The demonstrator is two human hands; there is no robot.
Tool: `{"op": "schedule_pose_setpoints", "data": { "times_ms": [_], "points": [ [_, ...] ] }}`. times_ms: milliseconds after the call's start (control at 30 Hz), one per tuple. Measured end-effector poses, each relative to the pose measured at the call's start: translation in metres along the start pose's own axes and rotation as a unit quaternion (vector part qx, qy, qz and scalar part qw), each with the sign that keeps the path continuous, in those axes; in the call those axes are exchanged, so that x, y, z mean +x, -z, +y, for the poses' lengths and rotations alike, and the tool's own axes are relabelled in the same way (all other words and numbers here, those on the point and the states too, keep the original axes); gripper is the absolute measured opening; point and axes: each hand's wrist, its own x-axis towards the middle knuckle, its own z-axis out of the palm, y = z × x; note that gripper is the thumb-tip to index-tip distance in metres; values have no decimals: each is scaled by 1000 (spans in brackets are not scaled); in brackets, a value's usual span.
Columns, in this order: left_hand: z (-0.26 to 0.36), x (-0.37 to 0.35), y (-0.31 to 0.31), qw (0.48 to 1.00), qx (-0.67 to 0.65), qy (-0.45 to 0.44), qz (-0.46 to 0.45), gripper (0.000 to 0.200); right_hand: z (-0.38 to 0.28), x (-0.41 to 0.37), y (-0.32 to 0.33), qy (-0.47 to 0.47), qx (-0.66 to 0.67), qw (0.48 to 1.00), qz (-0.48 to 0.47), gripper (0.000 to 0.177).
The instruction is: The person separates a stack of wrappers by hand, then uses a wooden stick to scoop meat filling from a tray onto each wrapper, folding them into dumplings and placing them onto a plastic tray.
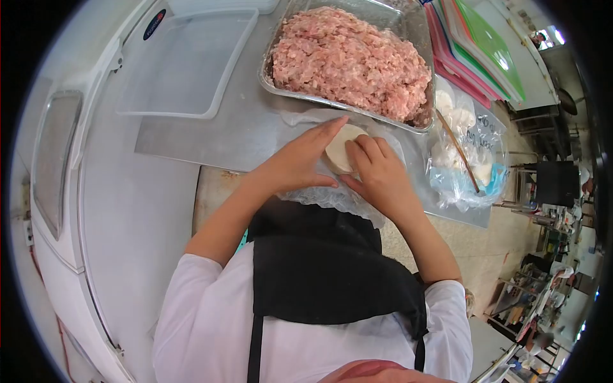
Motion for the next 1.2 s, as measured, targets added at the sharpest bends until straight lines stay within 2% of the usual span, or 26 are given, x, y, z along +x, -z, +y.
{"op": "schedule_pose_setpoints", "data": {
  "times_ms": [67, 200, 300, 367, 467, 567, 600, 667, 767, 867, 900, 1000, 1067, 1167, 1200],
  "points": [
    [-10, 4, -7, 999, 29, 9, -13, 111, 3, 0, -2, 3, 36, 999, 3, 43],
    [-9, 6, -4, 998, -15, 49, -32, 114, 22, 1, -4, -9, 145, 989, 22, 34],
    [-10, 5, -4, 998, -21, 54, -36, 117, 37, 4, 6, -111, 321, 940, -34, 29],
    [-14, 5, -7, 998, -29, 53, -27, 119, 42, 1, 8, -124, 351, 928, 16, 27],
    [-5, 2, -9, 998, -24, 25, 46, 110, 40, 0, 14, -125, 345, 928, 68, 27],
    [6, 0, -7, 991, 74, -39, 101, 90, 37, -5, 16, -142, 354, 915, 131, 27],
    [9, 1, -7, 990, 98, -51, 89, 85, 37, -5, 17, -151, 364, 906, 156, 28],
    [13, 4, -6, 984, 147, -76, 66, 75, 41, -7, 20, -187, 416, 875, 162, 29],
    [17, 9, -8, 981, 148, -79, 95, 73, 49, -11, 20, -230, 503, 813, 184, 30],
    [25, 11, -8, 979, 138, -88, 122, 69, 47, -12, 25, -248, 615, 716, 218, 32],
    [24, 11, -8, 983, 138, -81, 88, 66, 45, -12, 27, -249, 654, 676, 229, 33],
    [18, 10, -14, 987, 145, -69, 11, 54, 47, -14, 30, -285, 686, 624, 242, 36],
    [9, 14, -17, 983, 166, -72, -8, 44, 49, -15, 30, -277, 696, 620, 234, 37],
    [-8, 27, -20, 995, 94, -19, -12, 31, 52, -20, 27, -283, 690, 626, 227, 42],
    [0, 31, -15, 997, 49, 49, -18, 29, 53, -22, 27, -288, 684, 631, 226, 45]
  ]
}}
